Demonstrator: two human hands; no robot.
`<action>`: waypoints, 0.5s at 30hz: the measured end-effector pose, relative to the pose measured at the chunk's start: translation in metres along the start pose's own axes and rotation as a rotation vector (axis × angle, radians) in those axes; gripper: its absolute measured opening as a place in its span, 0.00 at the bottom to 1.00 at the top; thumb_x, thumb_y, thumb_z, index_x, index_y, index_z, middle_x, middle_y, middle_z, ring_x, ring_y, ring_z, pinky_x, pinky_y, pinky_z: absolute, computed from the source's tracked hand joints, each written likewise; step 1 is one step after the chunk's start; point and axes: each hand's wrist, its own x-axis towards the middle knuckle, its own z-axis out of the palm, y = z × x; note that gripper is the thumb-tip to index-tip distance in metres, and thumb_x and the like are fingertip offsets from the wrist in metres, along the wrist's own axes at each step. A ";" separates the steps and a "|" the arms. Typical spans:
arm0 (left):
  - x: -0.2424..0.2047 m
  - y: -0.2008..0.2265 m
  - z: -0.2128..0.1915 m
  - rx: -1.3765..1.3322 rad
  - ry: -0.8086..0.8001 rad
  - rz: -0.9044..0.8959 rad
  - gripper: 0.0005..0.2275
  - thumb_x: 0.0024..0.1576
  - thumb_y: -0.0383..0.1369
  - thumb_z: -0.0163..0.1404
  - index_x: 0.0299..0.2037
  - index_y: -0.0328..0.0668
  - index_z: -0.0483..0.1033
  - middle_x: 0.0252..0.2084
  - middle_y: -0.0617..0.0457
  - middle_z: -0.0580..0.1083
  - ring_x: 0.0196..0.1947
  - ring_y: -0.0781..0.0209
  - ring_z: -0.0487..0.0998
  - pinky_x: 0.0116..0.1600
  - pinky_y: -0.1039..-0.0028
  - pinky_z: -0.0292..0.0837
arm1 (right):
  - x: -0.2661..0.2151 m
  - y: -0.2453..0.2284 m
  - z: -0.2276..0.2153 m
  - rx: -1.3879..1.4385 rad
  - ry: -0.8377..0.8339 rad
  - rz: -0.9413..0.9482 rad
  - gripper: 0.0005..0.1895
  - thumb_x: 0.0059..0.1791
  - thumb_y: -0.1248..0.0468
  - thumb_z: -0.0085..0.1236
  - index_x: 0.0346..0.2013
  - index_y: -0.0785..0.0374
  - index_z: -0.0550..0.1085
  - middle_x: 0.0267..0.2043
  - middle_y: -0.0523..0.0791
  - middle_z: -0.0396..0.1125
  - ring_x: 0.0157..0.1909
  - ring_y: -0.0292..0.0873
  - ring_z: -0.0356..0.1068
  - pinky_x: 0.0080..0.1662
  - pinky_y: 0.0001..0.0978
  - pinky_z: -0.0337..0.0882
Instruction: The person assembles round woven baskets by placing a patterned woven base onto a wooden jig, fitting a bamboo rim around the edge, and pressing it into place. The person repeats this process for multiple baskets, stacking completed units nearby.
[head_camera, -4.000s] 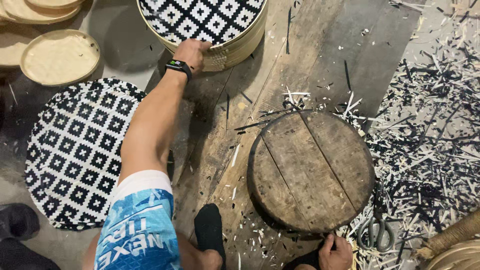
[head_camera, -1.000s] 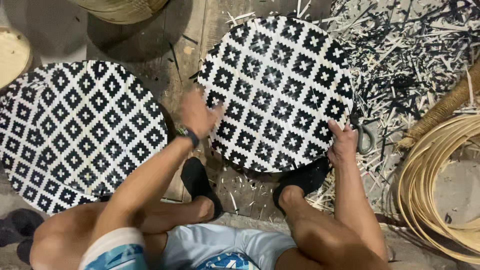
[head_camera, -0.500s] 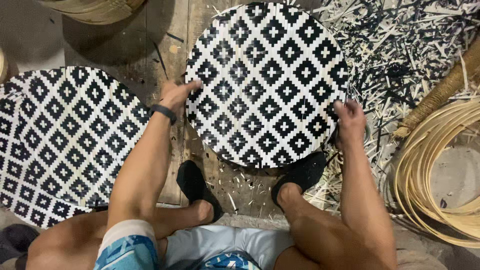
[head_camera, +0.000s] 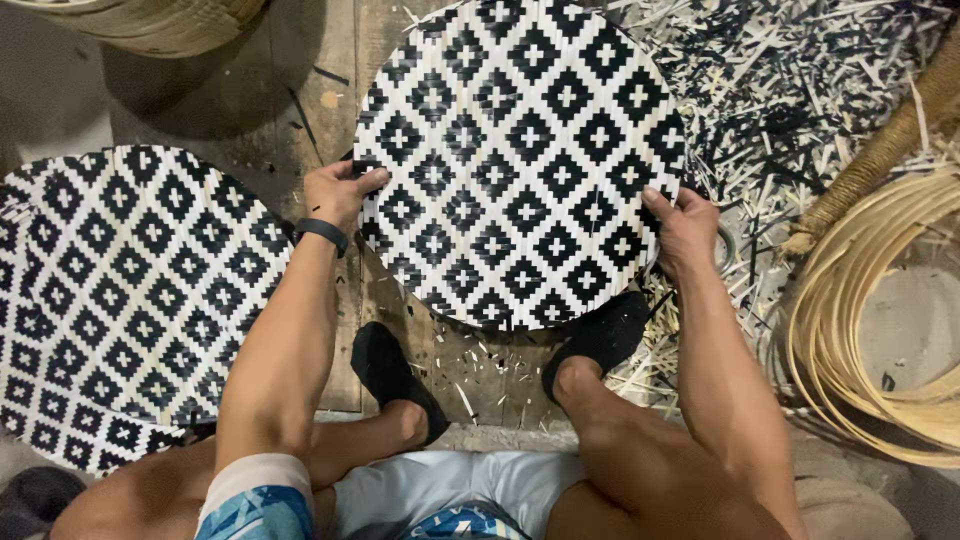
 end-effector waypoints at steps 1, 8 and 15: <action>-0.004 0.004 0.002 0.017 0.029 0.016 0.21 0.46 0.36 0.70 0.46 0.33 0.82 0.39 0.50 0.82 0.35 0.64 0.81 0.42 0.70 0.77 | 0.001 0.001 -0.001 0.008 -0.018 -0.030 0.14 0.50 0.69 0.65 0.48 0.75 0.76 0.44 0.50 0.76 0.40 0.39 0.75 0.46 0.29 0.77; -0.035 0.013 0.023 0.197 0.299 -0.117 0.41 0.47 0.43 0.67 0.71 0.42 0.61 0.60 0.44 0.75 0.56 0.53 0.76 0.63 0.56 0.70 | -0.001 0.002 0.004 0.041 -0.006 -0.058 0.17 0.49 0.68 0.66 0.49 0.76 0.76 0.44 0.50 0.76 0.41 0.39 0.76 0.46 0.28 0.77; -0.199 -0.079 0.140 -0.524 0.363 -0.133 0.47 0.45 0.43 0.68 0.69 0.32 0.50 0.66 0.42 0.66 0.62 0.52 0.69 0.66 0.64 0.61 | -0.004 0.010 0.007 -0.055 0.087 -0.066 0.19 0.46 0.62 0.69 0.47 0.70 0.79 0.43 0.48 0.77 0.39 0.38 0.74 0.43 0.30 0.74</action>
